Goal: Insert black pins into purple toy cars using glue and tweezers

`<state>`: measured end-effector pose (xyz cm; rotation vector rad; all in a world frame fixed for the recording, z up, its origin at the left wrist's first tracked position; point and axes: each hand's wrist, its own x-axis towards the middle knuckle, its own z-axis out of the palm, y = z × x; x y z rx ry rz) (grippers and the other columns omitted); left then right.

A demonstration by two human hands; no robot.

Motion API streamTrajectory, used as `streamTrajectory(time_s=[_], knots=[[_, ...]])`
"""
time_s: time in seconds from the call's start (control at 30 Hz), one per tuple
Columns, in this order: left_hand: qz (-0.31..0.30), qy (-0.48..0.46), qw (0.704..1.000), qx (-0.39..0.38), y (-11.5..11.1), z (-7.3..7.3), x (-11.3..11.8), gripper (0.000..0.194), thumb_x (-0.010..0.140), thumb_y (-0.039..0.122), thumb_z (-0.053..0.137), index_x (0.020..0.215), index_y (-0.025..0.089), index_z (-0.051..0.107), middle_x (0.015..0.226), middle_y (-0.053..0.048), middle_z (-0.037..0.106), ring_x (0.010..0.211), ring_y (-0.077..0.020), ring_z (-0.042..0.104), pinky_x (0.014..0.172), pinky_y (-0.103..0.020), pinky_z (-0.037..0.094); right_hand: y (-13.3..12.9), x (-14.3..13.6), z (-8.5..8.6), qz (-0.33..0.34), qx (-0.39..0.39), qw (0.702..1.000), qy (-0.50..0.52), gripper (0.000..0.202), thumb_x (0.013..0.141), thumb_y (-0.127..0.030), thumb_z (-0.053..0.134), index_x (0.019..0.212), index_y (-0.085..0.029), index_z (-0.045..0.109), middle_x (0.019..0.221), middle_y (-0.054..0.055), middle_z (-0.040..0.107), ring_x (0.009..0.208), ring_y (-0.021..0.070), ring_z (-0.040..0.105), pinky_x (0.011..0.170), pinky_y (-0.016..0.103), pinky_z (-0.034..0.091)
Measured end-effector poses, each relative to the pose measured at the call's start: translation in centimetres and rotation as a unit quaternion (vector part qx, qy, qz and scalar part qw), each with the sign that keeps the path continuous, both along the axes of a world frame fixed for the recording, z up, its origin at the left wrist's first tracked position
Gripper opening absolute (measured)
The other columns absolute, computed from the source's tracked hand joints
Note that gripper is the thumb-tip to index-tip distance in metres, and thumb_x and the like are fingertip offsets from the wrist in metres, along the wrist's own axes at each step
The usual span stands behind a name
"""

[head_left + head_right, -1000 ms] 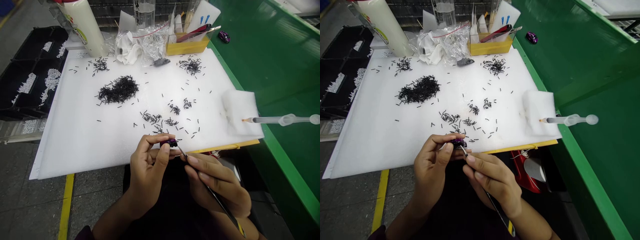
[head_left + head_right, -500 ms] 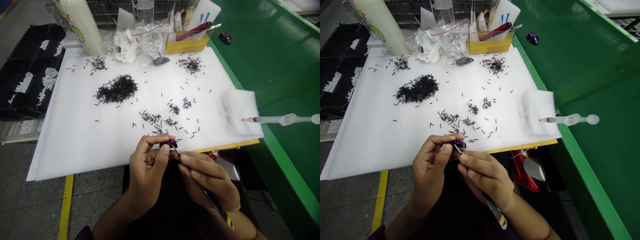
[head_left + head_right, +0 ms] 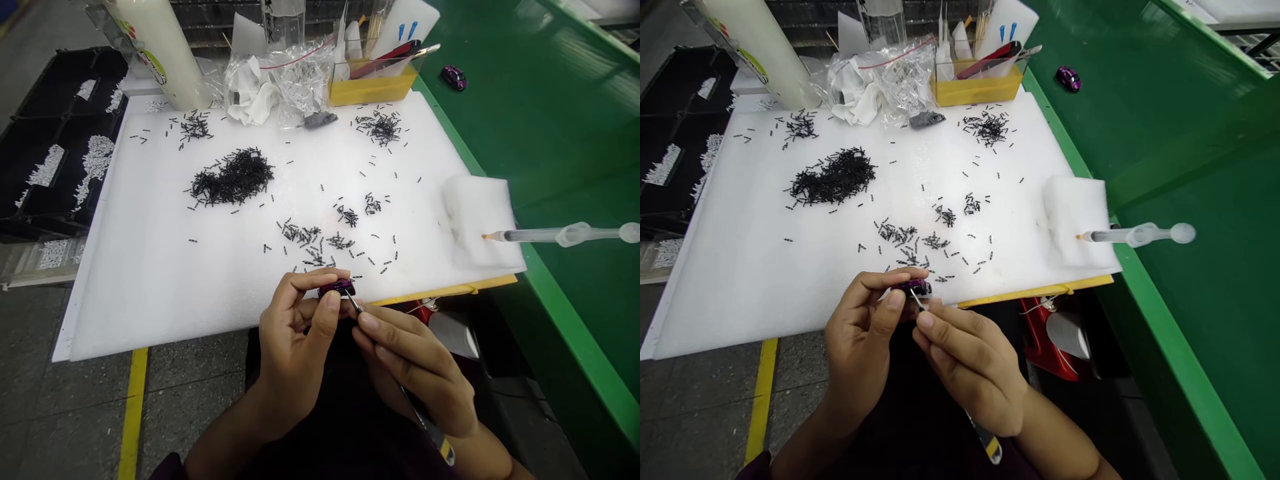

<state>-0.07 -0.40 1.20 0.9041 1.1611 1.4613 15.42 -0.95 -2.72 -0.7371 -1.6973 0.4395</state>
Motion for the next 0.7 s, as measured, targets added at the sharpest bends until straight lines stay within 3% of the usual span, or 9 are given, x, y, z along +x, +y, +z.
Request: streamTrajectory(time_s=[0.1,0.27,0.47,0.6,0.7], knots=[[0.008,0.004,1.000,0.017,0.0,-0.2,0.2,0.004,0.106,0.027,0.075,0.109,0.026,0.077,0.118,0.003,0.085,0.099,-0.0074,0.083,0.083,-0.010,0.065,0.3,-0.4,0.4,0.000,0.015,1.000,0.013,0.066,0.080,0.021,0.073,0.135,-0.016,0.070,0.137,0.006,0.080,0.122,0.0232,0.081,0.101,0.035,0.074],[0.023,0.022,0.999,0.033,-0.1,-0.7,0.4,0.006,0.106,0.024,0.075,0.111,0.026,0.077,0.119,0.001,0.084,0.115,-0.0138,0.082,0.085,-0.014,0.068,0.5,-0.9,0.1,-0.006,-0.002,0.999,0.039,0.055,0.082,0.013,0.078,0.127,-0.016,0.069,0.132,0.008,0.080,0.117,0.0258,0.082,0.099,0.042,0.075],[0.014,-0.012,1.000,0.011,-0.1,-0.4,0.3,0.005,0.105,0.025,0.075,0.110,0.023,0.076,0.118,-0.001,0.084,0.088,-0.0112,0.085,0.080,-0.017,0.070,0.2,-0.3,-0.2,-0.060,-0.007,0.997,0.046,0.049,0.084,0.004,0.084,0.122,-0.023,0.071,0.122,0.005,0.084,0.098,0.0245,0.087,0.083,0.040,0.078],[0.004,-0.037,0.999,-0.014,-0.2,-0.2,0.2,0.006,0.106,0.026,0.075,0.111,0.023,0.076,0.119,-0.002,0.084,0.089,-0.0147,0.086,0.082,-0.023,0.072,0.1,0.4,0.2,-0.062,-0.008,0.998,0.018,0.047,0.081,0.003,0.087,0.119,-0.023,0.074,0.120,0.005,0.085,0.097,0.0260,0.087,0.081,0.039,0.079],[0.006,-0.026,1.000,-0.010,-0.2,-0.2,0.2,0.005,0.106,0.026,0.075,0.110,0.023,0.076,0.118,-0.001,0.084,0.088,-0.0136,0.086,0.081,-0.020,0.071,0.2,0.3,0.5,-0.043,-0.001,0.999,0.001,0.047,0.083,0.005,0.084,0.120,-0.022,0.075,0.122,0.005,0.085,0.102,0.0259,0.086,0.085,0.038,0.078]])
